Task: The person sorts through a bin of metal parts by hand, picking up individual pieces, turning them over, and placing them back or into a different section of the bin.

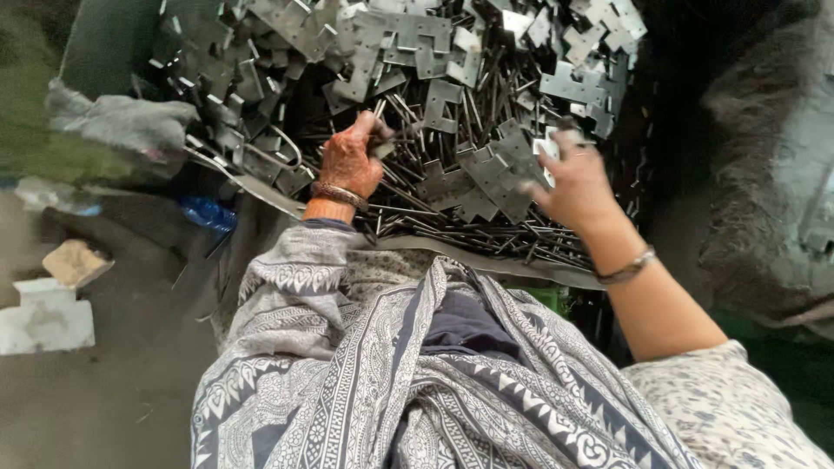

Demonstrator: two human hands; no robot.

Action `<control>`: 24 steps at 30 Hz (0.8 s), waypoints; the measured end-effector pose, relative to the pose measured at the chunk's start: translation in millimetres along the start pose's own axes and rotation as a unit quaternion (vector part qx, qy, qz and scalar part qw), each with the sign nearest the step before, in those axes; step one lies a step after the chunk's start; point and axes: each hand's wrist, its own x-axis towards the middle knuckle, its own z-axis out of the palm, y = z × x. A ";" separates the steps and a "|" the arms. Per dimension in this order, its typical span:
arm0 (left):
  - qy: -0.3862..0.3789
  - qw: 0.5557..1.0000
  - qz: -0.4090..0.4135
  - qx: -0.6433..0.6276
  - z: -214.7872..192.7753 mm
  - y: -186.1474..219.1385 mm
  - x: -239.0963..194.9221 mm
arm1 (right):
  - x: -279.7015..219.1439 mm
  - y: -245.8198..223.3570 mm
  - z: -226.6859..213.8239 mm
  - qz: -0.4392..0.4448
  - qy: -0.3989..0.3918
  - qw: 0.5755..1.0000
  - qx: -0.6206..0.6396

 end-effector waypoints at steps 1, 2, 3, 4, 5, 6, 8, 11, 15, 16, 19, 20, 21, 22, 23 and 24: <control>0.013 0.983 -0.035 -0.180 -2.0 7.5 -2.1 | 12.5 -13.4 8.5 -0.005 -0.029 1.000 -0.006; 0.027 0.933 -0.066 -0.354 -4.5 12.4 -4.0 | 23.5 -24.5 17.0 -0.010 -0.058 0.998 -0.012; 0.041 0.850 -0.094 -0.516 -8.5 13.8 -6.9 | 30.1 -32.6 23.6 -0.016 -0.087 0.996 -0.017; 0.053 0.788 -0.102 -0.605 -14.8 11.6 -10.5 | 33.4 -37.4 28.0 0.007 -0.107 0.994 -0.005; 0.067 0.716 -0.107 -0.687 -23.1 6.6 -14.9 | 35.6 -42.8 33.2 0.027 -0.127 0.992 0.007; 0.079 0.635 -0.107 -0.761 -30.9 0.6 -19.5 | 37.0 -47.3 38.2 0.048 -0.147 0.988 0.019; 0.095 0.643 -0.124 -0.750 -38.9 -12.7 -17.4 | 40.4 -47.6 43.4 0.078 -0.155 0.984 0.041; 0.062 0.775 -0.129 -0.615 -19.1 -23.7 1.0 | 32.8 -45.1 47.8 0.108 -0.149 0.982 0.034; -0.058 0.990 -0.117 0.051 45.0 -22.1 19.5 | 22.2 -41.5 49.0 0.061 0.009 0.997 0.042; -0.121 0.972 -0.120 0.160 60.0 -21.5 18.5 | 20.6 -39.8 47.1 0.060 0.035 0.997 0.038; -0.145 0.953 -0.121 0.237 94.7 -18.1 12.4 | 18.5 -29.3 30.5 0.118 0.078 0.979 0.147; -0.111 0.956 -0.108 0.251 99.9 -18.7 13.0 | 19.4 -23.5 20.8 0.177 0.064 0.946 0.264; -0.080 0.956 -0.096 0.264 103.8 -18.2 12.1 | 17.1 -19.7 11.4 0.233 0.048 0.895 0.377; -0.048 0.956 -0.083 0.277 105.2 -17.6 11.7 | 16.4 -15.7 1.5 0.253 0.050 0.803 0.537; -0.046 0.955 -0.088 0.279 103.2 -17.0 10.3 | 14.5 -12.8 -8.8 0.266 0.051 0.681 0.680; -0.044 0.954 -0.093 0.282 99.2 -15.6 9.9 | 12.6 -11.0 -18.2 0.271 0.050 0.535 0.799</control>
